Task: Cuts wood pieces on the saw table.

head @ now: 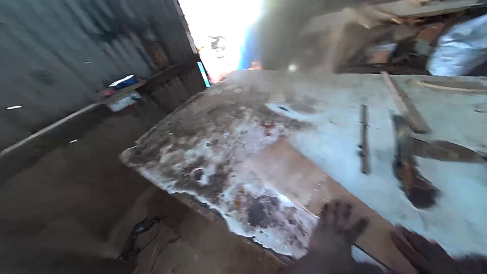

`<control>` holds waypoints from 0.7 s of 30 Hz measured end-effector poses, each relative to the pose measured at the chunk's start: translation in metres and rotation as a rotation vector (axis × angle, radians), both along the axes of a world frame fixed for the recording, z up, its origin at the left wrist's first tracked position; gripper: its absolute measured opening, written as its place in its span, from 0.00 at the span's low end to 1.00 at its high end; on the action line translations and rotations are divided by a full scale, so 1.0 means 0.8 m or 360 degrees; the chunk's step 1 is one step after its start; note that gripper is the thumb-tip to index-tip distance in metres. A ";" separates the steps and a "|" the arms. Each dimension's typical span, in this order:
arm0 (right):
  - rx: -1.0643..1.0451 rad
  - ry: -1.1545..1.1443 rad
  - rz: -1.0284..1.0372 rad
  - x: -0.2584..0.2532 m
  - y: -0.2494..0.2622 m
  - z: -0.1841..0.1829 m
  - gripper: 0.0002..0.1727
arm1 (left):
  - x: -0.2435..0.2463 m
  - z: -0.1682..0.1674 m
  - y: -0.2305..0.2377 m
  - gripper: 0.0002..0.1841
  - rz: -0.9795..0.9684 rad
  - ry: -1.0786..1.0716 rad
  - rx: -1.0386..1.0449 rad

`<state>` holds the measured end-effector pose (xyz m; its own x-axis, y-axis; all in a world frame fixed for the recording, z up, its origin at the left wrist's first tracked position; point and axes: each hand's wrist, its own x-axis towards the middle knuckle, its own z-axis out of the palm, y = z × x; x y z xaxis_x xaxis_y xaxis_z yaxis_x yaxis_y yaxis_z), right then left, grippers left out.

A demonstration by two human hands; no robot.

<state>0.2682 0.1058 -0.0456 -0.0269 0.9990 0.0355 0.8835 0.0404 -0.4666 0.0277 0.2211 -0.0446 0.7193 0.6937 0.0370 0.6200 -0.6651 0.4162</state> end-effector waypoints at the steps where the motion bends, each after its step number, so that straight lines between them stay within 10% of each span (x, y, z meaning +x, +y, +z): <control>1: 0.0082 0.0004 -0.0011 0.007 0.011 -0.002 0.47 | 0.008 0.004 -0.005 0.57 0.0081 0.0048 -0.0008; 9: 0.0176 0.0372 -0.0497 0.047 0.013 -0.012 0.21 | 0.077 -0.005 0.007 0.47 0.0518 -0.0066 0.0249; 21: 0.0326 0.0404 -0.0299 0.140 0.119 -0.006 0.19 | 0.168 -0.009 0.117 0.50 0.0325 0.0079 0.0372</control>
<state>0.3802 0.2006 -0.0504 0.1914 0.9572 0.2171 0.7418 0.0037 -0.6706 0.1619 0.3149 -0.0521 0.5708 0.8010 0.1806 0.7665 -0.5987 0.2327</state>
